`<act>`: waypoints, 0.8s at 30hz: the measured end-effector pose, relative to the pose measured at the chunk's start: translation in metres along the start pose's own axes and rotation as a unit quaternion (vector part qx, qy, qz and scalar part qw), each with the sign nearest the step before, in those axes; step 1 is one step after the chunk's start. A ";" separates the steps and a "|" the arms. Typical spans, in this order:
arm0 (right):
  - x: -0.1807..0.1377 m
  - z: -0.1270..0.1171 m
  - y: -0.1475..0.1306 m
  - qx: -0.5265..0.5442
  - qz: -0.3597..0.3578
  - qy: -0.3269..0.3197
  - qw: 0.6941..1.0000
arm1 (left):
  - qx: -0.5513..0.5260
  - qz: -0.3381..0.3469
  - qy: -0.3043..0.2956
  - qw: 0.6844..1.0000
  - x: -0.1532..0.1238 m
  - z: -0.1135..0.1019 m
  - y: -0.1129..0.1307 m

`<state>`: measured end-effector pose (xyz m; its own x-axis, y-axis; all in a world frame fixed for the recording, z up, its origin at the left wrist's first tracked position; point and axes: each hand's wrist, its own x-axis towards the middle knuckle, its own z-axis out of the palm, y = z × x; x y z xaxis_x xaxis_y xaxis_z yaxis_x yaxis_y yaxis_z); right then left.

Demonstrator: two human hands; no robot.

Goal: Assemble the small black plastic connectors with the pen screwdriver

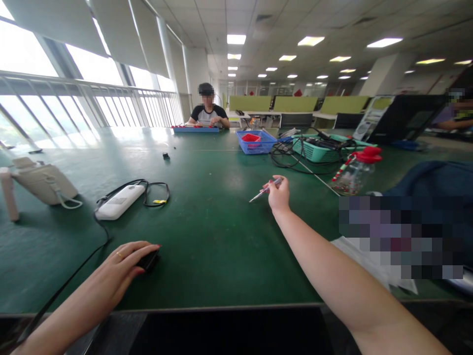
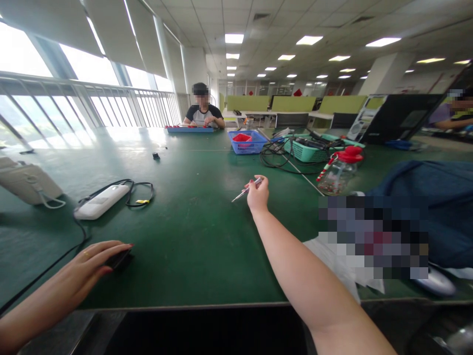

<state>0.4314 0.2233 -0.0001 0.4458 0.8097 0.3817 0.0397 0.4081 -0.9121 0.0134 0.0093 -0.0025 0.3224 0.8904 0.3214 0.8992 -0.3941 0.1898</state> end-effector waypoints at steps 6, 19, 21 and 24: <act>0.000 -0.001 0.001 0.003 0.000 -0.002 1.000 | 0.002 -0.009 -0.025 1.000 0.001 0.001 -0.001; 0.001 0.000 0.002 0.005 -0.007 -0.004 1.000 | 0.050 0.019 -0.017 0.998 0.003 -0.008 0.005; 0.001 0.000 0.003 0.010 -0.004 -0.003 1.000 | 0.057 0.022 -0.022 0.998 0.005 -0.011 0.009; 0.002 0.000 0.003 0.011 -0.003 -0.002 1.000 | 0.061 0.022 -0.025 0.998 0.008 -0.012 0.014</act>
<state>0.4318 0.2259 -0.0019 0.4417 0.8087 0.3884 0.0238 0.4222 -0.9062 0.0250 0.0075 0.0142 0.3739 0.8843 0.2795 0.9123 -0.4050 0.0608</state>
